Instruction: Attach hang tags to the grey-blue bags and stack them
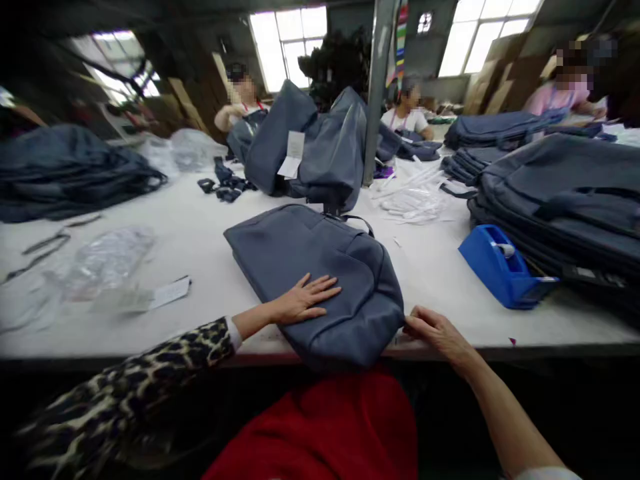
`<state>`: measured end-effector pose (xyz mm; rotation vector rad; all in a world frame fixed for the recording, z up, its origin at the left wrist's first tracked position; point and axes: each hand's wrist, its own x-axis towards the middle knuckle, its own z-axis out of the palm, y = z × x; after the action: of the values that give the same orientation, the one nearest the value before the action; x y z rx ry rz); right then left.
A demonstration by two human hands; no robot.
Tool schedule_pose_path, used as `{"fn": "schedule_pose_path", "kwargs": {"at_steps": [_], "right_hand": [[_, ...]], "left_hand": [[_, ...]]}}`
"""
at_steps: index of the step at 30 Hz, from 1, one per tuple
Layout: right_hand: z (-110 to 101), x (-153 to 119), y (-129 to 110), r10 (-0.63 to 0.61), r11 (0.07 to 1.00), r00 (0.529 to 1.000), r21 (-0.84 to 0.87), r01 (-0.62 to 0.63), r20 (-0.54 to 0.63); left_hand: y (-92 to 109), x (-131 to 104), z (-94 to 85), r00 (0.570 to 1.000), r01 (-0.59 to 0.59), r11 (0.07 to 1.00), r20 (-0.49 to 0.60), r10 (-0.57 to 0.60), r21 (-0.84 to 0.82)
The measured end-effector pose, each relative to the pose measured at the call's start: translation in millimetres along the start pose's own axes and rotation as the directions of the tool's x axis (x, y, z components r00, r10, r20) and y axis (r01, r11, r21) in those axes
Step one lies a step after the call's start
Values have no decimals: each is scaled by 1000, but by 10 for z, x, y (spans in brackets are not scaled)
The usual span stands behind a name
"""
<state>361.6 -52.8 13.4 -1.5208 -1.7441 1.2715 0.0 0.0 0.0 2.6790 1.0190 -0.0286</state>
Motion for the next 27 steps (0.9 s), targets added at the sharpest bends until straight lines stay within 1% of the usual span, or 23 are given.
{"fn": "schedule_pose_path", "kwargs": {"at_steps": [1,2,3,4,5,6,7,8,9,10,11,12,13,14,15,17,19,22,24,27], "right_hand": [[-6,-18,33,30,998,1000,53,-30,4],[-13,-39,51,49,996,999,76,-47,-16],[-16,-66,44,56,996,997,71,-51,-62],[-7,-101,4,47,998,990,38,-42,-134],[21,-142,-67,36,999,962,-18,-42,-272],[75,-187,-164,-23,993,913,-112,-26,-406],[156,-232,-273,-139,970,864,-244,20,-483],[265,-272,-379,-292,912,839,-398,100,-460],[396,-303,-463,-446,812,831,-540,219,-333],[539,-325,-513,-568,679,812,-635,369,-134],[681,-339,-518,-636,533,769,-680,503,70],[810,-349,-479,-660,411,719,-697,588,217],[914,-358,-402,-663,326,688,-713,621,296],[988,-369,-301,-657,278,682,-737,617,323],[1029,-383,-191,-654,255,686,-760,597,320],[1035,-423,0,-654,243,698,-793,558,291],[996,-467,99,-674,225,683,-803,552,281],[967,-519,99,-693,205,669,-815,542,270],[985,-532,78,-703,198,662,-822,534,261],[1036,-516,104,-721,205,649,-820,534,242]], "left_hand": [[10,-6,-2,1000,-10,1000,-3,10,-9],[17,-11,-6,1000,-18,1000,-8,18,-18],[20,-16,-11,1000,-26,999,-15,25,-26],[19,-22,-15,999,-33,999,-23,32,-34],[14,-28,-18,999,-39,998,-31,38,-44],[8,-35,-19,998,-45,998,-40,43,-52],[0,-42,-16,998,-50,997,-50,48,-57],[-8,-49,-11,997,-55,997,-61,51,-61],[-16,-56,-3,996,-59,996,-73,54,-65],[-22,-63,7,995,-62,996,-83,56,-68],[-28,-69,18,994,-65,995,-95,58,-71],[-32,-75,28,992,-67,995,-107,59,-73],[-36,-80,38,991,-72,995,-116,63,-74],[-40,-84,46,991,-78,994,-119,69,-76],[-45,-87,53,990,-85,993,-120,75,-79],[-59,-89,62,989,-97,991,-124,86,-90],[-76,-84,63,987,-103,990,-136,89,-99],[-83,-87,46,980,-110,991,-175,95,-81],[-41,-128,30,970,-137,989,-208,125,-45],[112,-302,52,942,-262,965,-212,260,19]]}}
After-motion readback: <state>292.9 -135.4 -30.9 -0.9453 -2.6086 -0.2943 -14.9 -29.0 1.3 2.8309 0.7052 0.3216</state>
